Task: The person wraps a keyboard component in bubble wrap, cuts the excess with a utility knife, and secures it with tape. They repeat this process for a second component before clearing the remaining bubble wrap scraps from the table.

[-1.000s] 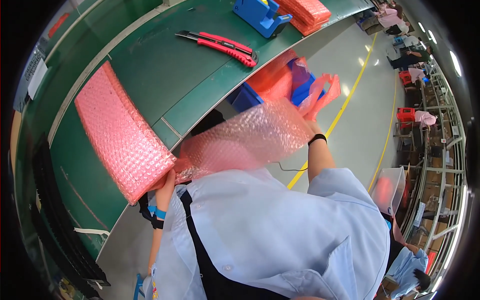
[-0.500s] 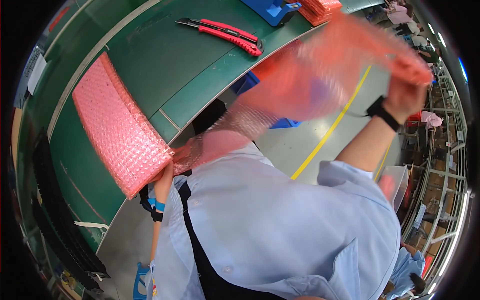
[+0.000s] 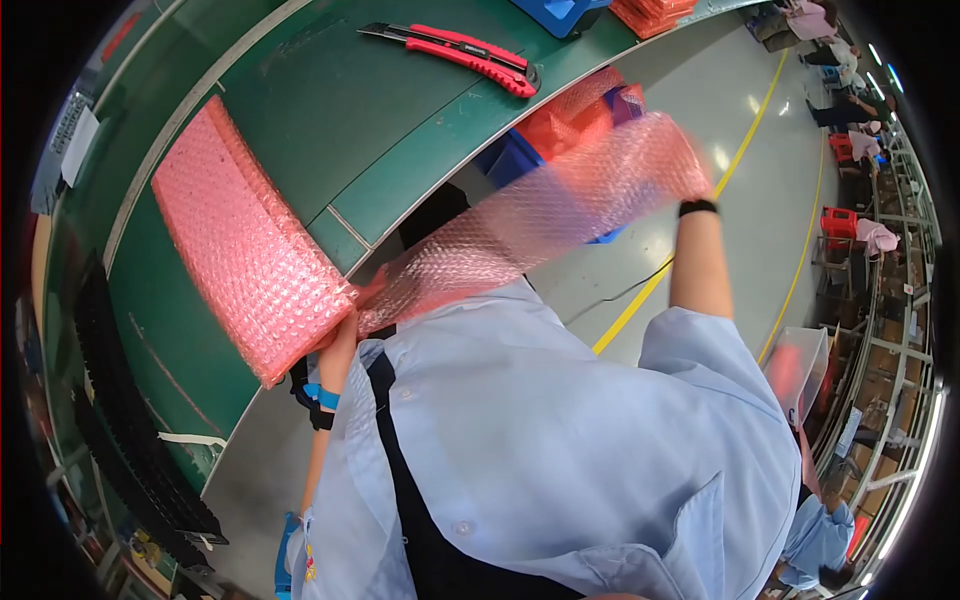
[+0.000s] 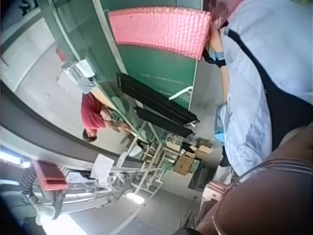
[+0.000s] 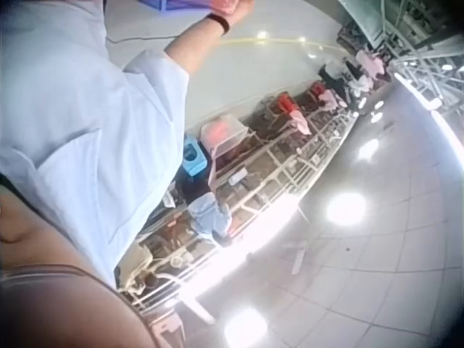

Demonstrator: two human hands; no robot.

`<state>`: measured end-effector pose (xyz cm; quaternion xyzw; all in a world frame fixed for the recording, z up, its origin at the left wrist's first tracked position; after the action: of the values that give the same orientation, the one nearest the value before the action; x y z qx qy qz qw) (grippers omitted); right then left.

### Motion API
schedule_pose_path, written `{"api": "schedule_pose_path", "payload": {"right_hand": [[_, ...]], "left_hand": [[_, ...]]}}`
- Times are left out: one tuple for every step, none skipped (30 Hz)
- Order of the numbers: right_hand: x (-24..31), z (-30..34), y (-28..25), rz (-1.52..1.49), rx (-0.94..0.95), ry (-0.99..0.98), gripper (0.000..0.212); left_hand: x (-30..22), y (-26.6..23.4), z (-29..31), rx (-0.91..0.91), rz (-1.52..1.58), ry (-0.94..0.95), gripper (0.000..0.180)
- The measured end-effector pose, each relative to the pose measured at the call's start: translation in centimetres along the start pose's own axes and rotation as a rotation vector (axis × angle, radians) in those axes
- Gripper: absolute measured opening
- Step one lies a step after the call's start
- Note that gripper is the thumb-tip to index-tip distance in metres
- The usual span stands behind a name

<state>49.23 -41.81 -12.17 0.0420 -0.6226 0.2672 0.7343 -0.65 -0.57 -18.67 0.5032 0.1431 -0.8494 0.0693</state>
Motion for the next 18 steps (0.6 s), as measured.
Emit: {"api": "schedule_pose_path", "payload": {"right_hand": [[5.5,0.1,-2.0,-0.001,-0.125,-0.435,0.017],[13.9,2.6,0.0,0.118,-0.509,-0.674,0.020],[19.6,4.9,1.3,0.145,-0.626,-0.886,0.021],[22.6,7.4,1.6,0.121,-0.651,-1.080,0.023],[24.4,9.7,2.5,0.100,-0.651,-1.249,0.026],[24.0,10.4,3.3,0.091,-0.659,-1.350,0.029],[22.2,9.8,3.5,0.095,-0.697,-1.377,0.033],[18.2,7.4,2.5,0.140,-0.783,-1.279,0.036],[12.6,5.0,1.4,0.160,-0.835,-1.061,0.040],[5.4,2.6,-0.2,-0.173,-0.693,-0.620,0.032],[-1.8,-0.3,-1.0,-0.485,-0.529,-0.155,0.026],[-4.5,0.0,2.8,-0.663,-0.405,0.076,0.021],[-6.4,0.8,6.4,-0.828,-0.285,0.303,0.018],[-11.1,0.4,6.1,-0.881,-0.220,0.357,0.018],[-14.7,-0.2,5.7,-0.930,-0.147,0.416,0.018],[-14.4,-0.5,6.5,-0.935,-0.140,0.421,0.018],[-13.0,-0.5,7.8,-0.931,-0.122,0.460,0.019],[-10.5,-0.1,9.2,-0.924,-0.101,0.499,0.020]], "left_hand": [[-0.2,0.3,0.0,0.000,0.006,-0.001,0.033],[-0.4,0.6,0.4,-0.029,0.033,-0.016,0.034],[-0.6,0.9,0.7,-0.060,0.060,-0.031,0.034],[-1.2,0.9,0.9,-0.073,0.071,-0.037,0.035],[-1.6,0.8,1.0,-0.072,0.068,-0.043,0.035],[-2.1,0.9,1.1,-0.084,0.047,-0.043,0.035],[-2.4,1.1,1.1,-0.100,0.032,-0.035,0.035],[-2.9,1.3,1.3,-0.119,0.016,-0.032,0.034],[-2.4,1.2,1.2,-0.118,0.020,-0.033,0.034],[-1.4,0.8,0.4,-0.052,-0.005,-0.008,0.033],[-0.3,0.4,0.0,-0.013,-0.032,0.013,0.032],[0.5,0.4,0.4,-0.019,-0.043,0.009,0.032],[1.2,0.4,0.5,-0.012,-0.054,0.014,0.031],[1.2,0.5,0.2,-0.052,-0.121,0.081,0.031],[1.2,0.6,0.2,-0.099,-0.185,0.143,0.030],[1.0,0.8,0.2,-0.130,-0.222,0.167,0.030],[0.8,1.0,0.4,-0.167,-0.257,0.190,0.030],[-0.2,1.2,0.8,-0.184,-0.110,0.084,0.031]]}}
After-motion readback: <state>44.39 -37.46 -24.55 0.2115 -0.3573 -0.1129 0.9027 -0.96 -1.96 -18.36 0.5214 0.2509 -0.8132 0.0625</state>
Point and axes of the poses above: each hand's wrist, its own z-axis away from the middle knuckle, its own y-axis out of the palm, x = y × z, the point moved 1 cm from there along -z, towards the middle knuckle, and after that the axes turned 15 degrees about x, right-handed, at the moved point
